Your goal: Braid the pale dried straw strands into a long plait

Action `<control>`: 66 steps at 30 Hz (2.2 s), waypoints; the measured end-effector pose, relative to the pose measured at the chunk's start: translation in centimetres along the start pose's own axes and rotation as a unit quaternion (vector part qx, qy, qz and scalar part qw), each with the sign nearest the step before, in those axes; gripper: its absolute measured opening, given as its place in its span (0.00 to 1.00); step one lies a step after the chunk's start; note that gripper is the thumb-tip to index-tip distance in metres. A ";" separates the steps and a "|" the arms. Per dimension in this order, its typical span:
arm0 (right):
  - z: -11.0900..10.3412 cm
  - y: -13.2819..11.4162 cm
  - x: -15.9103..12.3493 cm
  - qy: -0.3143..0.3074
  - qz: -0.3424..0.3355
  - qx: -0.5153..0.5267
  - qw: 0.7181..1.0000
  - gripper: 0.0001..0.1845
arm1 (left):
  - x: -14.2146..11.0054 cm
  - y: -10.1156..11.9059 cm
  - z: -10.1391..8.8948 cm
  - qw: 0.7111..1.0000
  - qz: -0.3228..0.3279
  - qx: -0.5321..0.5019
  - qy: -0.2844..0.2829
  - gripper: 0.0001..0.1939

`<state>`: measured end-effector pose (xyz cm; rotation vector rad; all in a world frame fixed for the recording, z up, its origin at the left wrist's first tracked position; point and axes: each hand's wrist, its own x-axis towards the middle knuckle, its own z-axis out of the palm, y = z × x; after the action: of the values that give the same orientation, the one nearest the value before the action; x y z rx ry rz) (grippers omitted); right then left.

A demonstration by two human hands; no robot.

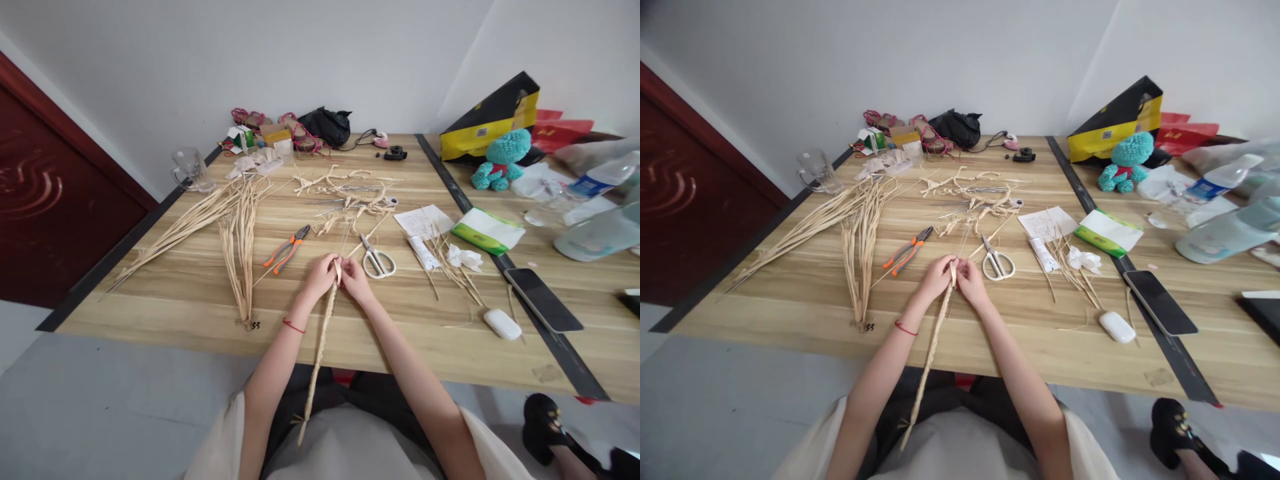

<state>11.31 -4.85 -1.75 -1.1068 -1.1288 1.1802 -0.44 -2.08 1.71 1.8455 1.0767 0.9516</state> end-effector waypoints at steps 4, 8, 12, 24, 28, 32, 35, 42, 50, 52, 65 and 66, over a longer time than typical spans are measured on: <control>-0.1 -0.2 -0.1 0.002 0.009 -0.024 1.000 0.11 | -0.1 -0.1 -0.1 0.998 0.033 0.056 0.027 0.10; -0.1 -0.5 -0.2 0.001 0.010 -0.040 0.999 0.10 | 0.1 -0.5 0.1 1.000 -0.018 -0.020 -0.001 0.12; -0.2 -0.6 -0.3 -0.004 0.003 -0.063 0.998 0.10 | 0.2 -0.5 0.2 0.988 -0.077 -0.111 -0.072 0.16; -0.9 -1.0 -0.2 -0.066 0.011 -0.048 0.997 0.16 | 0.6 -0.8 -0.3 0.981 -0.093 -0.162 -0.047 0.11; -1.3 -1.0 -0.2 -0.066 0.002 -0.054 0.996 0.18 | 0.6 -1.0 -0.2 0.978 -0.095 -0.178 -0.046 0.11; -1.3 -1.0 -0.1 -0.062 -0.012 -0.068 0.996 0.17 | 0.6 -1.1 -0.2 0.981 -0.088 -0.168 -0.047 0.11; -1.3 -1.1 -0.2 -0.048 -0.015 -0.076 0.996 0.18 | 0.6 -1.1 -0.1 0.982 -0.088 -0.163 -0.045 0.11; -1.3 -1.5 -0.2 -0.006 -0.027 -0.100 0.995 0.17 | 0.7 -1.3 -0.1 0.988 -0.079 -0.130 -0.038 0.13; -1.1 -1.4 -0.2 0.022 -0.035 -0.111 0.993 0.16 | 0.6 -1.2 -0.1 0.989 -0.075 -0.118 -0.037 0.12; -0.9 -1.3 -0.3 0.029 -0.034 -0.110 0.993 0.16 | 0.6 -1.3 -0.1 0.991 -0.071 -0.110 -0.034 0.12; -0.4 -1.3 -0.6 0.022 -0.040 -0.104 0.994 0.15 | 0.5 -1.3 0.0 0.994 -0.059 -0.093 -0.027 0.10; -0.4 -1.2 -0.6 0.022 -0.039 -0.105 0.993 0.15 | 0.4 -1.3 0.0 0.994 -0.055 -0.087 -0.026 0.10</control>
<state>11.79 -5.49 -0.60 -1.2311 -1.2714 0.9884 -0.64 -1.26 0.67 1.6436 1.0206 0.8990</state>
